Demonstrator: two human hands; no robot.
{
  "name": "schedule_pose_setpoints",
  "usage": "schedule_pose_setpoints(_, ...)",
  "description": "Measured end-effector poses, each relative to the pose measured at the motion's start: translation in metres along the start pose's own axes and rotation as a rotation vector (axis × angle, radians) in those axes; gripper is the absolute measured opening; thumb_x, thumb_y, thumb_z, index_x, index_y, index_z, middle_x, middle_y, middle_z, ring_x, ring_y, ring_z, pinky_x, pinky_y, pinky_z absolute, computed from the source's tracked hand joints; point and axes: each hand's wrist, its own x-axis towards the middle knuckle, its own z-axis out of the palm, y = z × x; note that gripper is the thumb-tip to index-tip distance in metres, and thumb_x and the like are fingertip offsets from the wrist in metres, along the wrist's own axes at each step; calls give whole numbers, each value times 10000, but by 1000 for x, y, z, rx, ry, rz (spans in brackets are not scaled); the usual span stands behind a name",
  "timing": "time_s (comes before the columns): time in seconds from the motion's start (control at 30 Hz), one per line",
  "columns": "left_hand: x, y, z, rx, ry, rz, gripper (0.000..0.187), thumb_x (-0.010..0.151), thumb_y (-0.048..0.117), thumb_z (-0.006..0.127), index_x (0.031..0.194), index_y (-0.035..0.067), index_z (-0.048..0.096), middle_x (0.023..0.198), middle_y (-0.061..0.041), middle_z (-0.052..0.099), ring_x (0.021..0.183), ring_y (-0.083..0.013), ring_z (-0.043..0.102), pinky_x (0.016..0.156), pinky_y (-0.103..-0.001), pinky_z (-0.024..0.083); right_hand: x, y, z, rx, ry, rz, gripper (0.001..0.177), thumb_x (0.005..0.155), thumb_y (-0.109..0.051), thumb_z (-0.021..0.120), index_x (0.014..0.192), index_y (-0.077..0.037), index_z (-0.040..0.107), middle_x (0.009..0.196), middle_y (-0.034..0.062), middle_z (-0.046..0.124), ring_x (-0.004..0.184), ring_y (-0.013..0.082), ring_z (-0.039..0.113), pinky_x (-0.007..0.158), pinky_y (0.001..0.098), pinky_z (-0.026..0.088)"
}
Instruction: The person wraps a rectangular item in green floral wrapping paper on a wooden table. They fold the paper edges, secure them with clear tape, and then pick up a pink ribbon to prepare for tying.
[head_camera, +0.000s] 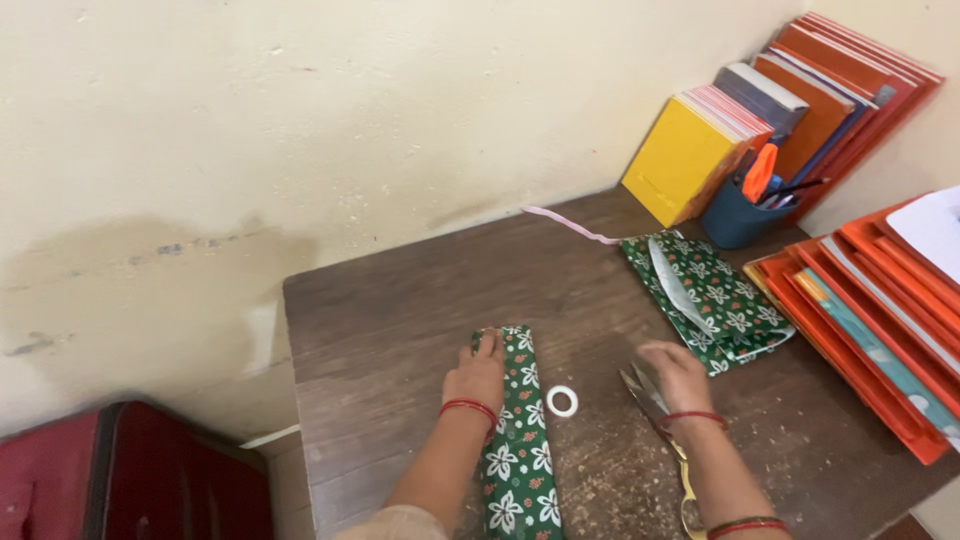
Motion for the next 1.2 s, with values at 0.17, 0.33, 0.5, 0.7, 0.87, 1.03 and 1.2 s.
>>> schedule_pose_setpoints(0.17, -4, -2, 0, -37, 18, -9, 668, 946, 34, 534, 1572, 120, 319, 1655, 31, 237, 1356, -320, 456, 1010, -455, 527, 1, -29, 80, 64, -433, 54, 184, 892, -215, 665, 993, -99, 766, 1113, 67, 724, 1047, 177, 634, 889, 326, 476)
schedule_pose_setpoints(0.33, -2, -10, 10, -9, 61, 4, 717, 903, 136, 600, 1566, 156, 327, 1638, 36, 267, 1355, -301, 448, 1039, -458, 474, 31, -36, 150, -180, -623, -397, 213, 888, -166, 597, 909, -25, 755, 1024, 138, 675, 1060, 256, 627, 958, 354, 472)
schedule_pose_setpoints(0.5, 3, -15, 21, -14, 142, 23, 608, 980, 178, 540, 1563, 170, 364, 1636, 32, 311, 1340, -302, 467, 1023, -474, 471, 66, -38, 178, -489, -699, -446, 247, 868, -183, 565, 888, -56, 776, 1017, 150, 679, 1015, 306, 642, 930, 381, 507)
schedule_pose_setpoints(0.7, 3, -17, 21, -63, 122, 30, 602, 987, 231, 555, 1557, 159, 375, 1631, 34, 329, 1325, -287, 480, 1027, -467, 458, 74, -38, 184, -654, -699, -449, 227, 863, -249, 622, 889, -83, 776, 1040, 160, 667, 1024, 318, 653, 945, 394, 507)
schedule_pose_setpoints(0.87, 2, -17, 16, -86, 108, 26, 611, 977, 283, 590, 1539, 158, 384, 1621, 39, 322, 1343, -287, 454, 1017, -474, 449, 66, -51, 183, -673, -721, -510, 172, 831, -236, 703, 889, -81, 752, 1022, 153, 665, 992, 317, 658, 904, 406, 520)
schedule_pose_setpoints(1.03, 1, -15, 14, -85, 100, 25, 615, 980, 278, 595, 1543, 152, 382, 1624, 38, 315, 1333, -277, 462, 1023, -461, 447, 55, -67, 176, -660, -753, -597, 150, 744, -164, 767, 857, -66, 749, 976, 144, 678, 968, 303, 671, 865, 398, 540)
schedule_pose_setpoints(1.2, 2, -16, 15, -71, 87, 24, 634, 977, 274, 601, 1553, 153, 366, 1632, 33, 301, 1330, -270, 462, 1021, -458, 447, 51, -70, 170, -615, -781, -642, 141, 713, -137, 755, 834, -67, 749, 979, 135, 674, 954, 290, 671, 860, 381, 538)
